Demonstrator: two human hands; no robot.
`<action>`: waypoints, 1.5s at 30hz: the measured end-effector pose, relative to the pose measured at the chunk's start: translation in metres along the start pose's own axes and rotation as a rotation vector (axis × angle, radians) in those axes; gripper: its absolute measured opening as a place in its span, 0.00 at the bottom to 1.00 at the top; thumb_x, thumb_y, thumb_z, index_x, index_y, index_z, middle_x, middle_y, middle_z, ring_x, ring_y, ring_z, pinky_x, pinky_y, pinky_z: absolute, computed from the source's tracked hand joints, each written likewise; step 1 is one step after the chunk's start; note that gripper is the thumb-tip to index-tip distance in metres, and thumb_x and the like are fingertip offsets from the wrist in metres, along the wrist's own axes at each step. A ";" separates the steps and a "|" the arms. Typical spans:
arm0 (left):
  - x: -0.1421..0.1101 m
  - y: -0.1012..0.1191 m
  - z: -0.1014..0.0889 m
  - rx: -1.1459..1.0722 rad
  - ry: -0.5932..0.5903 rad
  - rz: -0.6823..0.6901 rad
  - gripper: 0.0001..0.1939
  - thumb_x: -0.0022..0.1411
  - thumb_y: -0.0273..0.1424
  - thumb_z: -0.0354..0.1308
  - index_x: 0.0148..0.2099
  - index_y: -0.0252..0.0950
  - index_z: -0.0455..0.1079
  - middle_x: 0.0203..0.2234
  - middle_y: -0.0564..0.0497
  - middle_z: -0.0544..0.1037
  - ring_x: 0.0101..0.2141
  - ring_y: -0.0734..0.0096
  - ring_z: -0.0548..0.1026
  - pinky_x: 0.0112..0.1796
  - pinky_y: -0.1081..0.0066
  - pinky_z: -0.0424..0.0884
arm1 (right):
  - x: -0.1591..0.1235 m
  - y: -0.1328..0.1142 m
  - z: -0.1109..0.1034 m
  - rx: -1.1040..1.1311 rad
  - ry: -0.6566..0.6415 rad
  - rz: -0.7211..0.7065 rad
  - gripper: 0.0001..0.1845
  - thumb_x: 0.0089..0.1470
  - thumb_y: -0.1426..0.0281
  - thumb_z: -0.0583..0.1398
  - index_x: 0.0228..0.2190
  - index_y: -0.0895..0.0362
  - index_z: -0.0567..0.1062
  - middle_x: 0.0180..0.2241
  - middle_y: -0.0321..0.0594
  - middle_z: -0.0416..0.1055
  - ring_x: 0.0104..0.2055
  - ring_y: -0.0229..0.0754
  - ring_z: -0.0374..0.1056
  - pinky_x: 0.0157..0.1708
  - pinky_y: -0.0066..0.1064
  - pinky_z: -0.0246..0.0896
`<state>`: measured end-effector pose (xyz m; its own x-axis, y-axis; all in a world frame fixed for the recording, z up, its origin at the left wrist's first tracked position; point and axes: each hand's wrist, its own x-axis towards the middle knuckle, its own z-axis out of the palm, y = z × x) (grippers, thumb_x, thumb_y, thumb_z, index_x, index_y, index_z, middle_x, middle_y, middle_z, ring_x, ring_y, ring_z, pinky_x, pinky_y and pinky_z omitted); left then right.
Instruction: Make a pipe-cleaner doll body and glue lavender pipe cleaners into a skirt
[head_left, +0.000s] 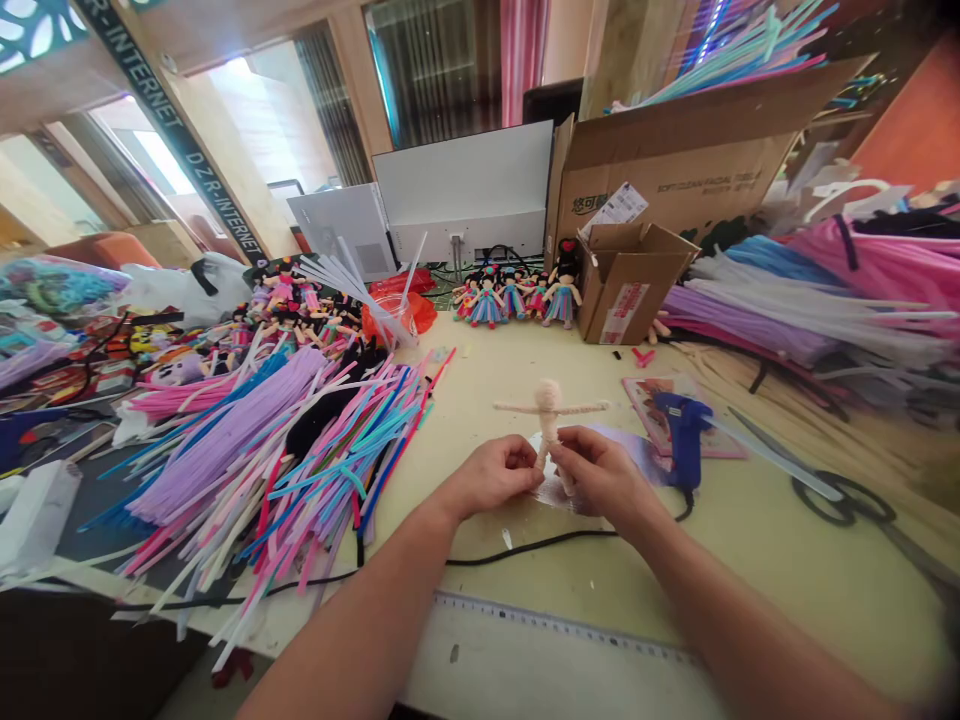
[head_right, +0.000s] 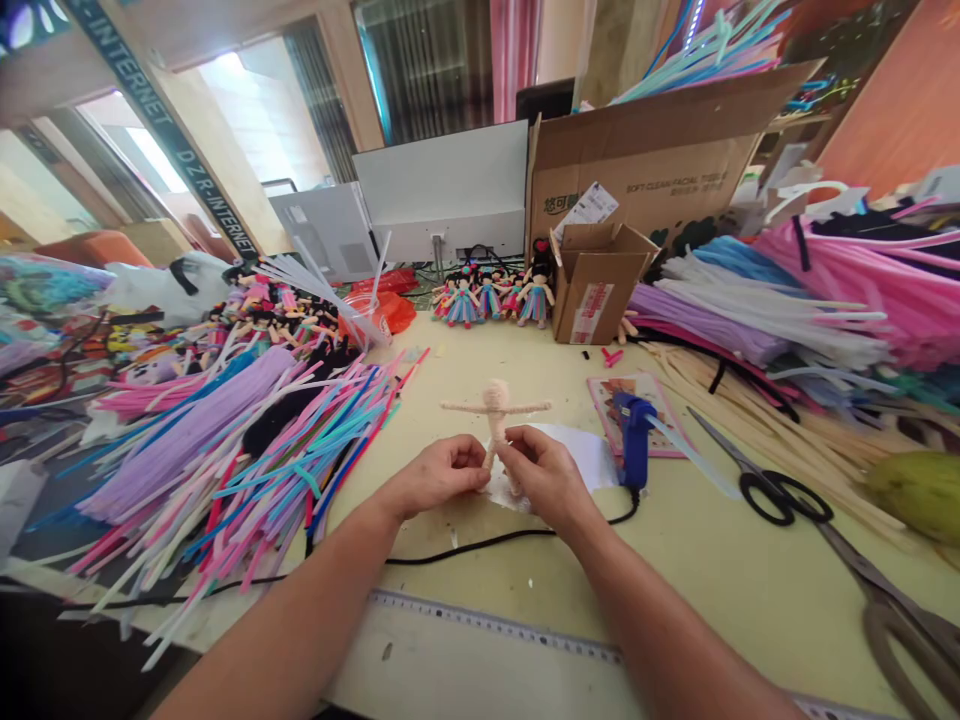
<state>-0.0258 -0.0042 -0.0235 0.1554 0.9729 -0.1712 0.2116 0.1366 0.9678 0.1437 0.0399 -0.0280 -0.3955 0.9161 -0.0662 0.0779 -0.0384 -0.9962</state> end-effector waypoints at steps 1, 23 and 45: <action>0.000 -0.001 0.000 -0.003 -0.012 -0.008 0.09 0.52 0.33 0.59 0.33 0.34 0.66 0.21 0.57 0.68 0.23 0.78 0.66 0.25 0.76 0.60 | 0.000 0.000 0.000 0.003 0.001 -0.002 0.23 0.45 0.51 0.64 0.32 0.57 0.73 0.19 0.28 0.61 0.18 0.32 0.55 0.17 0.25 0.50; 0.046 0.026 -0.038 0.255 0.379 0.089 0.11 0.54 0.37 0.58 0.31 0.33 0.69 0.24 0.53 0.74 0.26 0.75 0.70 0.29 0.74 0.65 | 0.001 0.019 0.001 -0.536 0.098 -0.314 0.15 0.58 0.67 0.53 0.43 0.56 0.75 0.32 0.39 0.75 0.35 0.42 0.69 0.38 0.33 0.61; 0.291 0.047 0.047 0.672 0.330 0.116 0.05 0.55 0.29 0.61 0.35 0.35 0.77 0.30 0.48 0.81 0.33 0.67 0.76 0.37 0.72 0.67 | 0.004 0.032 0.015 -0.838 -0.050 -0.296 0.11 0.55 0.74 0.55 0.32 0.54 0.78 0.34 0.43 0.78 0.37 0.45 0.73 0.35 0.31 0.61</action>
<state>0.0748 0.2767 -0.0367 -0.0618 0.9939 0.0914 0.7705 -0.0106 0.6373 0.1312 0.0367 -0.0605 -0.5435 0.8229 0.1658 0.6026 0.5199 -0.6054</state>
